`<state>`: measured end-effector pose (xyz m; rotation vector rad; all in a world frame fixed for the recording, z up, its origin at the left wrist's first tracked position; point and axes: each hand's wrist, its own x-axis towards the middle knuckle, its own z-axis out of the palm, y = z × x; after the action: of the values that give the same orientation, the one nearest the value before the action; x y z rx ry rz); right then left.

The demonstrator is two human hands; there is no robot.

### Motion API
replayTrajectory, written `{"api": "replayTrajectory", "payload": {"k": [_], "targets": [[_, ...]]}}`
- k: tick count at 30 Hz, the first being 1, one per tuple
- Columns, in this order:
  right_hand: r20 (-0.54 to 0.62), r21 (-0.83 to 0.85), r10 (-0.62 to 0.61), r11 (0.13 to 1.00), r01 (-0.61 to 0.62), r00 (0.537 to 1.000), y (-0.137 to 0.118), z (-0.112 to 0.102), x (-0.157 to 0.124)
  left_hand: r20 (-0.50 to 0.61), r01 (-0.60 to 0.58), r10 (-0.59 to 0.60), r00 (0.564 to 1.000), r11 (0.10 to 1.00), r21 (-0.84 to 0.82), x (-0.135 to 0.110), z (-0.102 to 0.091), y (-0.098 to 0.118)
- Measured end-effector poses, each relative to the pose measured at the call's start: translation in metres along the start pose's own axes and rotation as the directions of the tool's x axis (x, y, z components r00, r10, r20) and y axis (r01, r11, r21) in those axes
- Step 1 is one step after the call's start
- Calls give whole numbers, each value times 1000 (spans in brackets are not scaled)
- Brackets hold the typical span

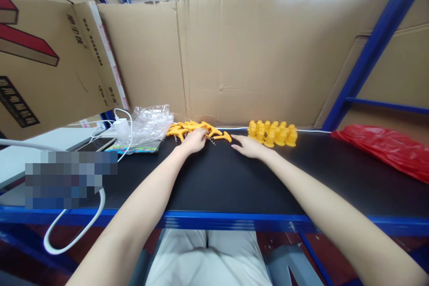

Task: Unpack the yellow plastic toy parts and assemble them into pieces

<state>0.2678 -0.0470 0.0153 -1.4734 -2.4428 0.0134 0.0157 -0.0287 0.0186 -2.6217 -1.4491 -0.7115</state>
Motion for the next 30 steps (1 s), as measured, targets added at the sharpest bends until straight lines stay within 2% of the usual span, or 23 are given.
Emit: {"api": "replayTrajectory", "payload": {"k": [6, 10, 14, 16, 18, 20, 22, 23, 26, 28, 30], "targets": [[-125, -181, -2, 983, -21, 992, -2, -14, -2, 14, -33, 33, 999, 999, 31, 1, -1, -6], [-290, -313, 29, 942, -124, 957, 0, -28, -3, -12, -34, 35, 999, 995, 89, -1, 0, -13], [-476, -294, 77, 925, -241, 876, 10, -41, -5, -17, -31, 33, 999, 992, 118, -1, -1, -15], [-531, -268, 106, 920, -285, 841, 18, -44, -5, -54, -1, 8, 999, 992, 123, -1, -3, -13], [-544, -249, 150, 911, -329, 826, 26, -46, -6, -110, 45, -34, 993, 994, 101, -2, -5, -10], [-509, -245, 210, 895, -374, 835, 32, -45, -7, -181, 84, -77, 980, 996, 36, -1, -7, -7], [-448, -257, 268, 875, -410, 853, 37, -43, -7, -285, 114, -136, 949, 989, -91, 2, -9, -6], [-416, -269, 289, 867, -420, 862, 39, -42, -8, -354, 124, -184, 917, 975, -186, 4, -10, -7], [-340, -304, 326, 850, -431, 882, 41, -39, -8, -520, 73, -393, 759, 844, -531, 12, -13, -9], [-301, -311, 353, 842, -441, 886, 42, -38, -9, -534, -23, -518, 668, 704, -710, 17, -15, -9], [-265, -304, 382, 838, -453, 885, 41, -37, -9, -470, -90, -599, 648, 553, -829, 20, -16, -7]]}}
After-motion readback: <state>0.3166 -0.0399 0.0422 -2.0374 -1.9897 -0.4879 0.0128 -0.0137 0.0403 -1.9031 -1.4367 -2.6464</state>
